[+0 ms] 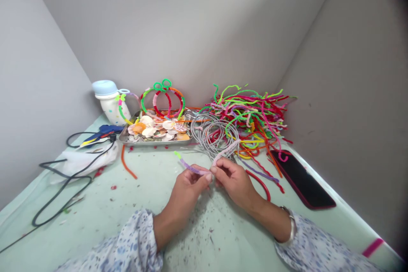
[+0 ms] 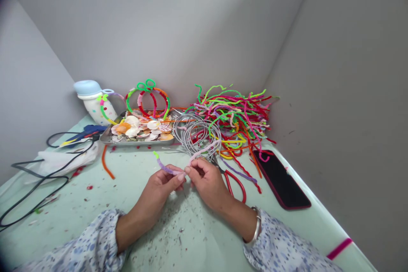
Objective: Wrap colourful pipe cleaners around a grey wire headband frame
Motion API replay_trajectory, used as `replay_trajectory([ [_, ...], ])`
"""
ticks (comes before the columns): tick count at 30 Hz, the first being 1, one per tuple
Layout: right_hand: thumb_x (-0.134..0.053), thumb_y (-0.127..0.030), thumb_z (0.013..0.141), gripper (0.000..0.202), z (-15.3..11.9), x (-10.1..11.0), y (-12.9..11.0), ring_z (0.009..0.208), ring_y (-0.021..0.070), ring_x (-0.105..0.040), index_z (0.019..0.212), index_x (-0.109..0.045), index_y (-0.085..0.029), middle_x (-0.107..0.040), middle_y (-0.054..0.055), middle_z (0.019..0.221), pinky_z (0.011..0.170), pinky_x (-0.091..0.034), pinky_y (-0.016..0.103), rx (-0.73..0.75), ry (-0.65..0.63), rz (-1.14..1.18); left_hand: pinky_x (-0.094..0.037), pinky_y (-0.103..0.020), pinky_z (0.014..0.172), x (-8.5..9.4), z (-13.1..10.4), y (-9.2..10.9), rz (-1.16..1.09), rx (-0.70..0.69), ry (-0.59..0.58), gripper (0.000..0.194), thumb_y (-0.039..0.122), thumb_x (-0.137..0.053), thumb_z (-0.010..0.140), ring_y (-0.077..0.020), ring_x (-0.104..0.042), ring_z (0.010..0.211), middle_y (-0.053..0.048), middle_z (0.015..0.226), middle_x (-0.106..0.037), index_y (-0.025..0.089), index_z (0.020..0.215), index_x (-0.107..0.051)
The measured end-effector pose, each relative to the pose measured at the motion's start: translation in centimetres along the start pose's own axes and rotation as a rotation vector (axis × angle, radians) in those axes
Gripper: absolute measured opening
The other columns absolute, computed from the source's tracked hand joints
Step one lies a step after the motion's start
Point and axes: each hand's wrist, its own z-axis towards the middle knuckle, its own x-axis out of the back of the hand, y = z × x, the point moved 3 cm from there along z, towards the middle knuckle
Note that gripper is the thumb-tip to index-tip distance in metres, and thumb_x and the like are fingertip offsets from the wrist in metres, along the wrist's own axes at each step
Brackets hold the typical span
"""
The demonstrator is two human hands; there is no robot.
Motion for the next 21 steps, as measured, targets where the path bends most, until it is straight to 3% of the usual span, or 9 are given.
replay_trajectory([
  [5,-0.054,-0.032,0.092,0.022,-0.19,0.15,-0.21,0.064,0.0140,-0.050,0.074,-0.059,-0.020,-0.052,-0.001,0.071,0.060,-0.041,0.025,0.113,0.039,-0.079,-0.040,-0.023,0.059,-0.15,-0.11,0.29,0.021,-0.017,0.042,0.022,0.032,-0.079,0.068,-0.0114,-0.051,0.060,0.001,0.064,-0.061,0.015,0.075,-0.067],
  [9,-0.056,-0.031,0.091,0.016,-0.44,0.29,-0.31,0.073,0.0172,-0.053,0.081,-0.061,-0.021,-0.056,0.002,0.079,0.065,-0.044,0.027,0.172,0.081,-0.128,-0.041,-0.023,0.060,-0.12,-0.32,0.18,-0.008,-0.004,0.053,0.023,0.036,-0.075,0.075,-0.0118,-0.051,0.061,0.001,0.064,-0.060,0.014,0.076,-0.066],
  [13,-0.056,-0.031,0.091,0.014,-0.53,0.44,-0.41,0.072,0.0178,-0.056,0.083,-0.060,-0.021,-0.057,0.002,0.077,0.067,-0.045,0.028,0.164,0.098,-0.089,-0.044,-0.025,0.064,0.18,-0.48,-0.17,-0.151,0.002,0.097,0.033,0.046,-0.063,0.084,-0.0132,-0.054,0.064,-0.002,0.069,-0.062,0.014,0.076,-0.065],
  [21,-0.054,-0.028,0.091,0.014,-0.31,0.61,-0.58,0.064,0.0149,-0.052,0.079,-0.057,-0.021,-0.052,-0.002,0.070,0.061,-0.042,0.026,0.117,0.072,0.041,-0.042,-0.023,0.061,0.48,-0.54,-0.22,-0.170,0.028,0.062,0.032,0.045,-0.067,0.083,-0.0107,-0.051,0.060,-0.001,0.067,-0.062,0.014,0.072,-0.064],
])
